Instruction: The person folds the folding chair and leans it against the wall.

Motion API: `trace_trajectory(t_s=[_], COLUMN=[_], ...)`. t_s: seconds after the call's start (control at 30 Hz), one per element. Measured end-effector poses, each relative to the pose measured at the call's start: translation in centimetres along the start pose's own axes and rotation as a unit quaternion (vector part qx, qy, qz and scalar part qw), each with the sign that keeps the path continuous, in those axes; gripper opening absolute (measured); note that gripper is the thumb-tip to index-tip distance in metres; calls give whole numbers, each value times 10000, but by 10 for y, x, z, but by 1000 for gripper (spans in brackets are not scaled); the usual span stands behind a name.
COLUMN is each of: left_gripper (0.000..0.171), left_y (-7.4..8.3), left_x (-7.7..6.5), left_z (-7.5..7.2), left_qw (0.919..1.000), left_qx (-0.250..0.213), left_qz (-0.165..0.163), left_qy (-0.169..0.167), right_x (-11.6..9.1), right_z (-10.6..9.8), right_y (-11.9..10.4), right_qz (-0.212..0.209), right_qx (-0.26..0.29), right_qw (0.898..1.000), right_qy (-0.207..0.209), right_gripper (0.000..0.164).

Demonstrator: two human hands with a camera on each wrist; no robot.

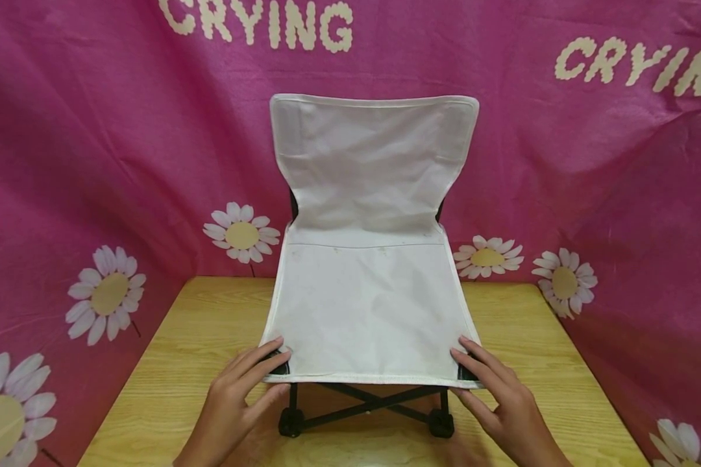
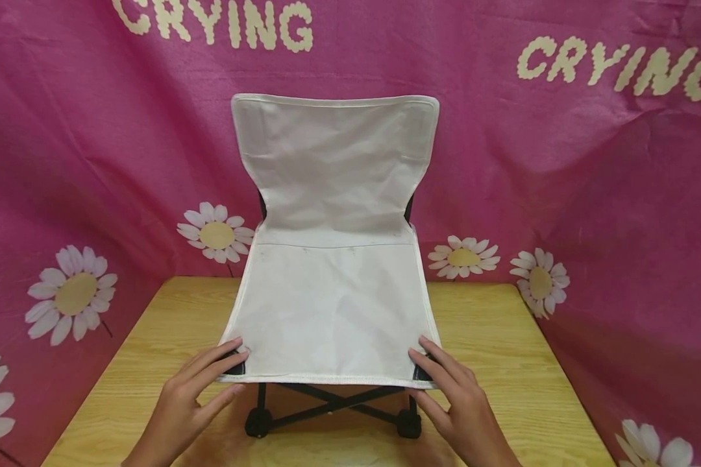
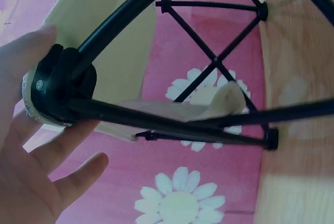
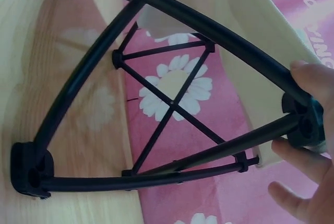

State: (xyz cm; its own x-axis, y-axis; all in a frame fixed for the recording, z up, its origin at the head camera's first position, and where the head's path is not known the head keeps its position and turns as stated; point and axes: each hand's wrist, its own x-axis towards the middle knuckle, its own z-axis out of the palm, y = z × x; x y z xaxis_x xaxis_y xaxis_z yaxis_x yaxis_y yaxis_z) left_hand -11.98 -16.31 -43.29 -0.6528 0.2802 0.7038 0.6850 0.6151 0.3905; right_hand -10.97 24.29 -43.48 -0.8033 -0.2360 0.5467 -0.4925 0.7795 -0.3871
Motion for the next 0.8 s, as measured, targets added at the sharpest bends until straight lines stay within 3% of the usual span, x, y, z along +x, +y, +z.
trace_trajectory(t_s=[0.3, 0.53, 0.67, 0.8], left_gripper=[53, 57, 55, 53], left_y=[-2, -3, -4, -7], left_x=[-2, -5, -6, -7], left_z=[7, 15, 17, 16], left_qw=[9986, 9977, 9972, 9968], left_qx=[-467, -512, -544, -629], left_qz=[-115, -266, -403, -252], left_qy=[222, 351, 325, 420], right_x=[-2, -1, -1, -1], right_z=[11, 20, 22, 20], right_y=[0, 2, 4, 5], right_qz=[-172, -648, -643, -658], right_qx=[462, 755, 830, 858], right_qw=[9981, 9918, 9909, 9904], right_qy=[369, 799, 844, 864], right_gripper=[67, 42, 42, 43])
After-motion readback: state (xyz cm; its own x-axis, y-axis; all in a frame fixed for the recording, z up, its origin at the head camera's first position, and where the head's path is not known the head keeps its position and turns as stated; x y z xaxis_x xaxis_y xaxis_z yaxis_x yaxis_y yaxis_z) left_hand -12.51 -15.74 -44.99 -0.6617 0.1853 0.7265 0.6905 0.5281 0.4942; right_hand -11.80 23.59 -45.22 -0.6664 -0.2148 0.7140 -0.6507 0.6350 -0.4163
